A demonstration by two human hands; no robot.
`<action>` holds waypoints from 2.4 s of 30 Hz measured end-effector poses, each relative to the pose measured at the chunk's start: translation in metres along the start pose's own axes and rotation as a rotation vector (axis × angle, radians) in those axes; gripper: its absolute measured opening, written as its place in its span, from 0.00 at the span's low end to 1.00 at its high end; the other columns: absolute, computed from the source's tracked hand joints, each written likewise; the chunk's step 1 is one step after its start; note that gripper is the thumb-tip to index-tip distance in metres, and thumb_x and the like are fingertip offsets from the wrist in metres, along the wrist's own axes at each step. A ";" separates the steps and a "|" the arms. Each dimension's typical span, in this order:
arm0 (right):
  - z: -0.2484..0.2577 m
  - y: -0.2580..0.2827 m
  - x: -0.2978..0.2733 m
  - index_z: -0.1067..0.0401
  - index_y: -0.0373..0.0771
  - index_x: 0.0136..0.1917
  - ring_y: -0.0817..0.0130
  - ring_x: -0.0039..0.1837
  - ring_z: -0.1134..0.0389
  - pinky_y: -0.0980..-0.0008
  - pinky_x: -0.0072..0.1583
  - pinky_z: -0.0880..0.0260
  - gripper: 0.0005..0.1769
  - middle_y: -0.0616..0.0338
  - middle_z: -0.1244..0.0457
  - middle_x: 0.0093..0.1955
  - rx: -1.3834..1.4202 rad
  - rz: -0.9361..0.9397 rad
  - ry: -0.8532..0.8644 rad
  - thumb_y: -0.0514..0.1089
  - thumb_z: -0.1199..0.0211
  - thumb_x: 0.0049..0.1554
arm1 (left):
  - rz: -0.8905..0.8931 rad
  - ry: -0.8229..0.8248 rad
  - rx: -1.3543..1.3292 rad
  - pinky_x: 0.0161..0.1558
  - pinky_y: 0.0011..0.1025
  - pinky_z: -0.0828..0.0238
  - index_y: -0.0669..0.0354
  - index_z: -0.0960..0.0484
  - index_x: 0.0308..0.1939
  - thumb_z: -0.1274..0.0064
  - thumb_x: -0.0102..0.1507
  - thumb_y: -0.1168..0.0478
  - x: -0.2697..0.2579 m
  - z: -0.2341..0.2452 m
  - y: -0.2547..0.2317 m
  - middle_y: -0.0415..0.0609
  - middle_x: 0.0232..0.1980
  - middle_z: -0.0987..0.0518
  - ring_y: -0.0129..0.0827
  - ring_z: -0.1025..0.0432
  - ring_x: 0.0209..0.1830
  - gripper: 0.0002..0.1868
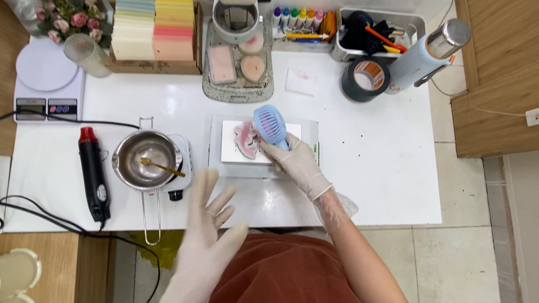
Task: The person brushes a pink candle mold on a white tray, wipes the work surface with a tissue, repositions a white mold box, and moves a stainless steel melting pot with a spoon on the table. They then carry the melting pot to a small hot plate and set it down.
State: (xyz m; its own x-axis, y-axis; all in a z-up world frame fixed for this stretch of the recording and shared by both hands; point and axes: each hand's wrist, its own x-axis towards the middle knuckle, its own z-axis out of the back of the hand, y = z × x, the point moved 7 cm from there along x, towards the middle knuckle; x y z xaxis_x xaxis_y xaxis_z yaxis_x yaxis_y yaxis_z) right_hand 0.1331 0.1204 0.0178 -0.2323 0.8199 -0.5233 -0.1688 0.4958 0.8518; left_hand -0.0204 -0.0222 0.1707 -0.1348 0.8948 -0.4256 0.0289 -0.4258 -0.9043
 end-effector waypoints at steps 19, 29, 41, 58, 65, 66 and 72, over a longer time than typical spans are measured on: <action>-0.001 -0.004 0.002 0.24 0.39 0.59 0.82 0.30 0.43 0.80 0.33 0.42 0.22 0.68 0.33 0.37 0.022 0.003 -0.025 0.50 0.30 0.55 | -0.206 0.355 -0.785 0.74 0.50 0.31 0.47 0.44 0.78 0.52 0.69 0.33 -0.111 -0.088 -0.122 0.56 0.71 0.27 0.40 0.27 0.68 0.41; 0.000 -0.003 -0.002 0.24 0.39 0.59 0.83 0.31 0.43 0.80 0.33 0.41 0.23 0.68 0.34 0.36 -0.010 0.010 -0.021 0.52 0.30 0.55 | -0.278 0.369 -0.514 0.57 0.44 0.36 0.48 0.41 0.61 0.53 0.65 0.44 -0.089 -0.115 -0.110 0.52 0.56 0.30 0.37 0.32 0.53 0.26; 0.002 0.004 -0.006 0.23 0.39 0.56 0.83 0.31 0.42 0.80 0.33 0.40 0.21 0.69 0.35 0.34 -0.068 0.020 -0.041 0.54 0.30 0.55 | -0.380 0.389 -0.192 0.37 0.37 0.41 0.51 0.38 0.40 0.54 0.61 0.57 -0.054 -0.135 -0.125 0.47 0.37 0.33 0.33 0.38 0.35 0.09; -0.008 0.017 -0.023 0.23 0.43 0.52 0.78 0.35 0.42 0.77 0.37 0.42 0.18 0.71 0.37 0.36 0.091 0.069 -0.063 0.54 0.28 0.54 | 0.169 0.250 -0.394 0.24 0.39 0.48 0.66 0.38 0.33 0.52 0.67 0.63 0.028 -0.111 -0.048 0.53 0.32 0.44 0.41 0.49 0.27 0.13; 0.002 -0.003 0.001 0.27 0.39 0.61 0.84 0.45 0.30 0.81 0.48 0.27 0.21 0.71 0.29 0.46 0.108 0.153 0.061 0.46 0.33 0.56 | -0.224 0.292 -0.517 0.81 0.46 0.72 0.52 0.70 0.83 0.47 0.59 0.64 -0.043 -0.044 -0.104 0.57 0.87 0.57 0.44 0.61 0.88 0.57; 0.002 -0.006 -0.002 0.28 0.39 0.63 0.84 0.40 0.32 0.80 0.42 0.29 0.23 0.71 0.30 0.43 0.090 0.059 0.017 0.47 0.35 0.56 | -0.219 0.243 -0.537 0.80 0.46 0.69 0.52 0.67 0.84 0.47 0.59 0.64 -0.041 -0.040 -0.101 0.57 0.86 0.54 0.44 0.59 0.87 0.56; 0.002 0.009 -0.012 0.25 0.39 0.61 0.81 0.34 0.39 0.77 0.36 0.38 0.25 0.68 0.34 0.36 -0.094 0.035 -0.050 0.54 0.31 0.55 | -0.369 0.092 -0.375 0.81 0.45 0.69 0.54 0.66 0.83 0.50 0.54 0.71 -0.042 -0.030 -0.108 0.56 0.86 0.53 0.44 0.57 0.87 0.58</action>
State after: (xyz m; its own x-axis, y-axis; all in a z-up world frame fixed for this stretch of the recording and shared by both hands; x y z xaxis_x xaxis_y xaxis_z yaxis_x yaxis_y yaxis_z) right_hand 0.1368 0.1157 0.0322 -0.1922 0.8507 -0.4892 -0.2507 0.4394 0.8626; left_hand 0.0121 -0.0100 0.2856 -0.1157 0.9913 -0.0624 0.3499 -0.0181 -0.9366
